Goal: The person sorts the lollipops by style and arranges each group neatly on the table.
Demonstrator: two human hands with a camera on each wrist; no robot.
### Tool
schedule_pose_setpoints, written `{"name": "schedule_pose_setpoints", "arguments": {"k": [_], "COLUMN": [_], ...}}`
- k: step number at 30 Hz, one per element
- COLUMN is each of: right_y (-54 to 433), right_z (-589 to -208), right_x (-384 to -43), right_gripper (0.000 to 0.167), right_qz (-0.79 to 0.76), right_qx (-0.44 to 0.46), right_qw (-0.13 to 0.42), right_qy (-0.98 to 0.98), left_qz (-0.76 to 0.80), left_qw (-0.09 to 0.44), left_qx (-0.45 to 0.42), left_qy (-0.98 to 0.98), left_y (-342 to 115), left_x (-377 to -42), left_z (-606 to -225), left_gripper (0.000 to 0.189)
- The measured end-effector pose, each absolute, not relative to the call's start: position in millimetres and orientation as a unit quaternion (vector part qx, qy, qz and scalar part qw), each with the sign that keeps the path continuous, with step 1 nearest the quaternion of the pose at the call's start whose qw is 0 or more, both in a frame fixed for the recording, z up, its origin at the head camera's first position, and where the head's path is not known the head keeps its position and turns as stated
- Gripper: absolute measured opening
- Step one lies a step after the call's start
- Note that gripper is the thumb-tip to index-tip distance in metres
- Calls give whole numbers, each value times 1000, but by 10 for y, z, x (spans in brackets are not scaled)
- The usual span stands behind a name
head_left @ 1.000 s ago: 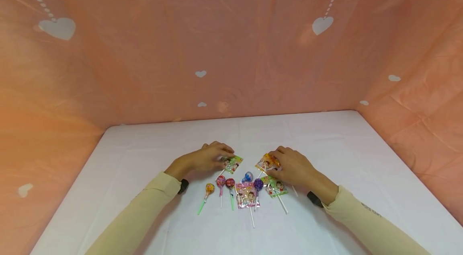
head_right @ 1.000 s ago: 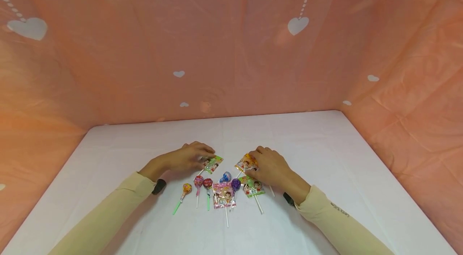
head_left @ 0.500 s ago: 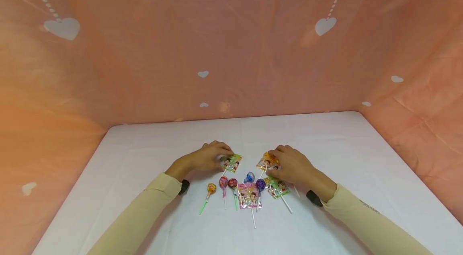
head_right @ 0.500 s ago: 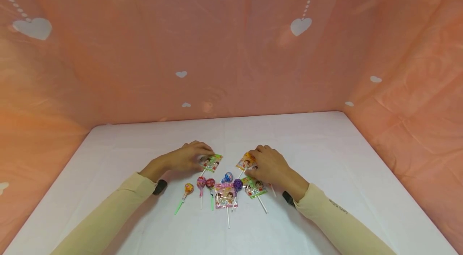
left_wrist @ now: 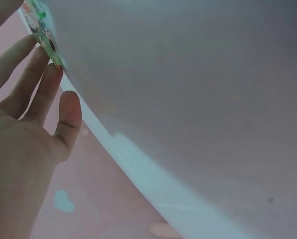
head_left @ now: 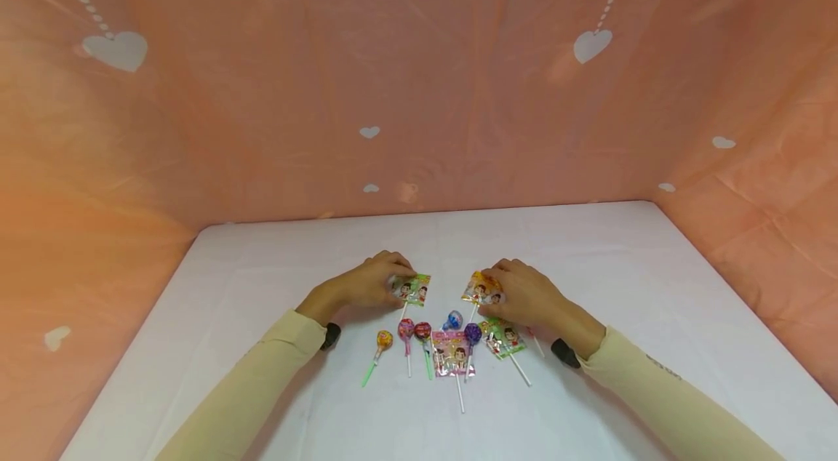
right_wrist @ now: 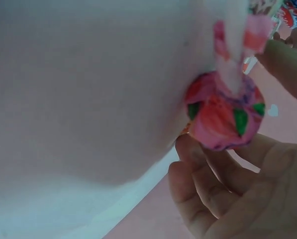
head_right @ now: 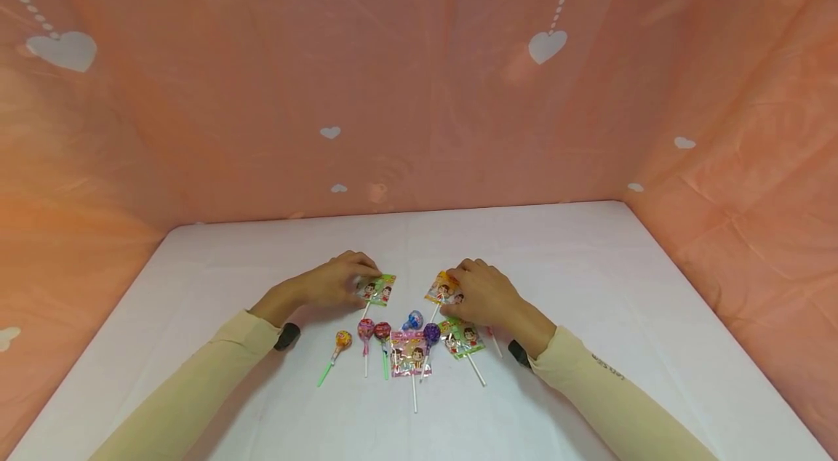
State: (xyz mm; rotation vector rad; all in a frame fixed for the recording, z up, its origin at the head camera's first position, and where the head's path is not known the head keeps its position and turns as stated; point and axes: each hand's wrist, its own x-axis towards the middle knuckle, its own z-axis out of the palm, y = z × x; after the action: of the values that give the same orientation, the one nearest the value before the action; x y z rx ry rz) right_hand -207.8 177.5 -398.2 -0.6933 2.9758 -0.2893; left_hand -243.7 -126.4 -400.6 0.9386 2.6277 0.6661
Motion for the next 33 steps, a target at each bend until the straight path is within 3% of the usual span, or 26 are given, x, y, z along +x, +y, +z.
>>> {"name": "schedule_pose_setpoints", "arguments": {"k": [19, 33], "right_y": [1794, 1807], "right_z": [-4018, -4017], "right_x": [-2091, -2078], "right_gripper": [67, 67], "right_qz": [-96, -102], "right_qx": [-225, -220], "right_qw": [35, 37], "right_qy": [969, 969], "left_qz": [231, 224], "left_qw": [124, 71], "left_qx": [299, 295], "left_qy": [918, 926], "left_y": [-1331, -1478], "left_x": [-2431, -2426], "left_z": [-3971, -4002], "left_gripper": [54, 52]}}
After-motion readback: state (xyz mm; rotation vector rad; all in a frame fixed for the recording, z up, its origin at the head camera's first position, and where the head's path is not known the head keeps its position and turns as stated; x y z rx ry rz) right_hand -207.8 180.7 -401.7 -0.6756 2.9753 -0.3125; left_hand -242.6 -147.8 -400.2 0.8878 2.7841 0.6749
